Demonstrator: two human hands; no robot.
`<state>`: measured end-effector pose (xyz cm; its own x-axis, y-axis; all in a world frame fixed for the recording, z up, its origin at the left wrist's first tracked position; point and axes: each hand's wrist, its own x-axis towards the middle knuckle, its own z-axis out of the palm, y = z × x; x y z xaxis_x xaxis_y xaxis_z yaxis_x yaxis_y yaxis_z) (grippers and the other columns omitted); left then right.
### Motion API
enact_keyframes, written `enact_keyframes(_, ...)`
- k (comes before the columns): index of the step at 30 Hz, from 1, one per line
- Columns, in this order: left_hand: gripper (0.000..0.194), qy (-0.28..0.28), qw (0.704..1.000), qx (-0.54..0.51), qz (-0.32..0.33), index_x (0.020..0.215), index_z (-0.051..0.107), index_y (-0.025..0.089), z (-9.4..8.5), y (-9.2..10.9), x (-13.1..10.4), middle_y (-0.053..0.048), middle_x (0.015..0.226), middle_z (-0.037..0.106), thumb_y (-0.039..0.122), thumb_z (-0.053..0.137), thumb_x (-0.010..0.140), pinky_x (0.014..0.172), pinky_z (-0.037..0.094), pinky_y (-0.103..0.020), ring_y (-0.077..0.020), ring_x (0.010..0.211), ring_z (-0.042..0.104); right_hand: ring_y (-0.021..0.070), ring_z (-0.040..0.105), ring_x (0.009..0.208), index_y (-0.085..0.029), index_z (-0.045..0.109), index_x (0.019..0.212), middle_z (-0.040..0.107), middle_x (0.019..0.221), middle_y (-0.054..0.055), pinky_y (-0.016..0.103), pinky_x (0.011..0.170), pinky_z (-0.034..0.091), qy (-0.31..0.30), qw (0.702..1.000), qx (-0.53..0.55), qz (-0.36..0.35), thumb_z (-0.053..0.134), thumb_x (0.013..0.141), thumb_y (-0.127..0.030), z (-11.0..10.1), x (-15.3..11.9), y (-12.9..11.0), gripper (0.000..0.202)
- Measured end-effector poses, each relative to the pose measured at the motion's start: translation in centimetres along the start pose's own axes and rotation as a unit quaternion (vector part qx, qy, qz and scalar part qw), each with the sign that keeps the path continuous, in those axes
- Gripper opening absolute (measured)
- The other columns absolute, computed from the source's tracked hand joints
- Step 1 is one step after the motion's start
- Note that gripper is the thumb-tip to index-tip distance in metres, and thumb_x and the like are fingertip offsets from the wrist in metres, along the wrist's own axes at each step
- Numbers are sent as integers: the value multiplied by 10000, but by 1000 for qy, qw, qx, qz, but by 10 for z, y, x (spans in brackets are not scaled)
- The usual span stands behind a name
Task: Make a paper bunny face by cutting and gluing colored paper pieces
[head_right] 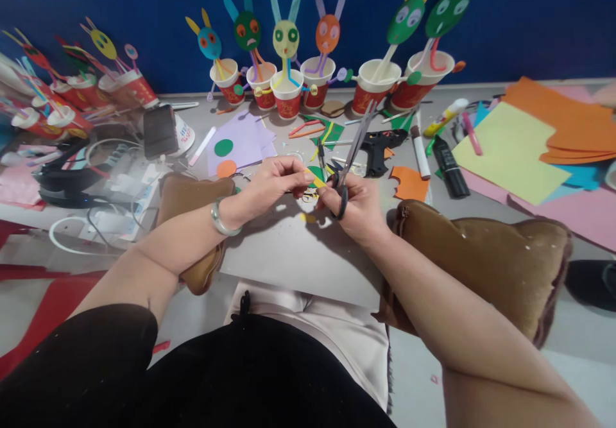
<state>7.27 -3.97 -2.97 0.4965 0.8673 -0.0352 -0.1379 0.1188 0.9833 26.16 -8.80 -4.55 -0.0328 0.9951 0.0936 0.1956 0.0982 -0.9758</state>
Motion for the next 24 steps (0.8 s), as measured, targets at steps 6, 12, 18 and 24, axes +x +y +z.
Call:
enact_keyframes(6,300,108,993,-31,-30,709,590,176,-10,9,8,66,599,592,202,782,938,586,449,-198,-37,536,545,154,534,524,-252,681,624,650,573,8,307,521,441,53,998,27,10,823,791,-369,-3,4,4,249)
enact_keyframes(12,274,100,993,-32,-57,723,595,174,-10,6,8,61,599,607,169,750,948,583,468,-190,-38,531,560,118,465,526,-217,727,673,659,586,7,279,522,382,67,997,28,14,847,817,-492,-1,6,10,333)
enact_keyframes(18,272,69,996,-46,-44,704,628,162,-4,0,6,49,595,615,159,763,941,567,445,-186,-39,536,553,119,466,538,-199,700,661,657,582,21,298,534,376,58,997,30,30,891,786,-576,2,4,2,440)
enact_keyframes(24,348,52,997,-37,-50,649,589,166,3,2,2,58,549,574,163,807,920,543,418,-186,-36,503,513,127,504,532,-199,694,671,663,573,17,281,533,417,51,998,31,37,877,747,-456,2,3,-1,324)
